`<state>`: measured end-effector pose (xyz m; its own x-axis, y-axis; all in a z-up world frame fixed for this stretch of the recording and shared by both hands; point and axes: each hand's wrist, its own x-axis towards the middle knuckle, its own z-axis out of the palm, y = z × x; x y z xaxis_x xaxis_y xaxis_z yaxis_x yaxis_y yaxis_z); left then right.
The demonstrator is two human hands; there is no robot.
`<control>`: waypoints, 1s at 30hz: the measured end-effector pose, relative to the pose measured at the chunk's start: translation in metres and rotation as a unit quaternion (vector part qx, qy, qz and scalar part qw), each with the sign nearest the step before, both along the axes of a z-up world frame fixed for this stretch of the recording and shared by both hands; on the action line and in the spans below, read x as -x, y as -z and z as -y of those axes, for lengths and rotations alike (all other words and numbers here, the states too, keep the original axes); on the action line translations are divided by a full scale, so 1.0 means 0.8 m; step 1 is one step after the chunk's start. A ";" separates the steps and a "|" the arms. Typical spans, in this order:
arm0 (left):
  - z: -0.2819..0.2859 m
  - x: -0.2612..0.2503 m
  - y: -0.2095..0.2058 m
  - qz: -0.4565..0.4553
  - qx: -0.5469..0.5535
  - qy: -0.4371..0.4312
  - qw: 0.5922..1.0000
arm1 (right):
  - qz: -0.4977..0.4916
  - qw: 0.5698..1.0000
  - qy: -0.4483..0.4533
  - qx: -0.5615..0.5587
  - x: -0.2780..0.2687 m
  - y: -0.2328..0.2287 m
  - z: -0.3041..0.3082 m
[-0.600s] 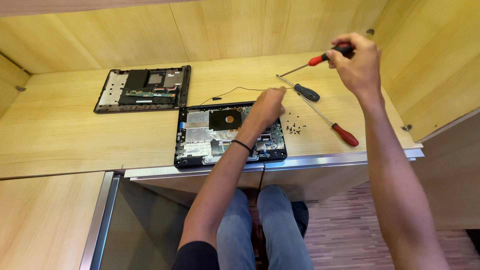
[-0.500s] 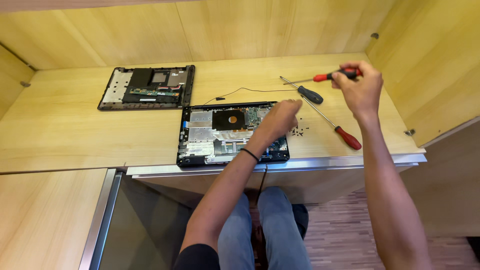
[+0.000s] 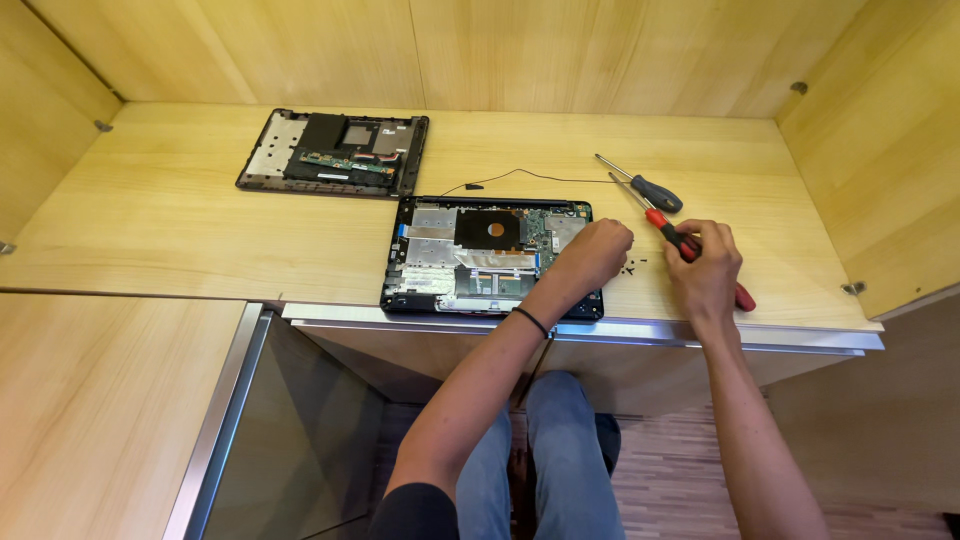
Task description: The person disassembles a laptop by removing screws, disconnecting ribbon cables, and detaching internal components. They use screwdrivers to loosen screws and carefully lift the motherboard out of the chassis.
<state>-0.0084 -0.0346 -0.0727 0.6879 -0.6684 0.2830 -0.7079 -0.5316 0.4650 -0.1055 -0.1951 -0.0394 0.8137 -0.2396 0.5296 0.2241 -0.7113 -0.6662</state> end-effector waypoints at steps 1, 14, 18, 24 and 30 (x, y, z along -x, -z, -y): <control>-0.005 0.004 -0.004 -0.001 -0.003 0.004 1.000 | -0.001 1.000 0.004 -0.003 0.001 0.001 -0.002; -0.118 0.052 -0.036 -0.008 0.101 -0.288 0.952 | -0.016 0.998 0.001 0.064 0.000 -0.002 -0.009; -0.121 0.029 -0.016 0.045 0.056 -0.283 0.956 | 0.041 0.985 0.021 0.165 0.000 -0.009 -0.016; -0.127 -0.029 0.001 0.002 0.039 -0.243 0.969 | 0.053 0.957 -0.171 0.228 -0.072 -0.011 -0.051; -0.135 -0.056 0.013 -0.062 0.028 -0.226 0.972 | -0.076 0.930 -0.242 0.265 -0.124 -0.030 -0.095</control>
<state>0.0361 0.0732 -0.0829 0.9388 -0.2752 0.2071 -0.3444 -0.7473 0.5683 -0.0062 -0.1189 -0.0158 0.8334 0.4361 0.3395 0.5354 -0.7892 -0.3008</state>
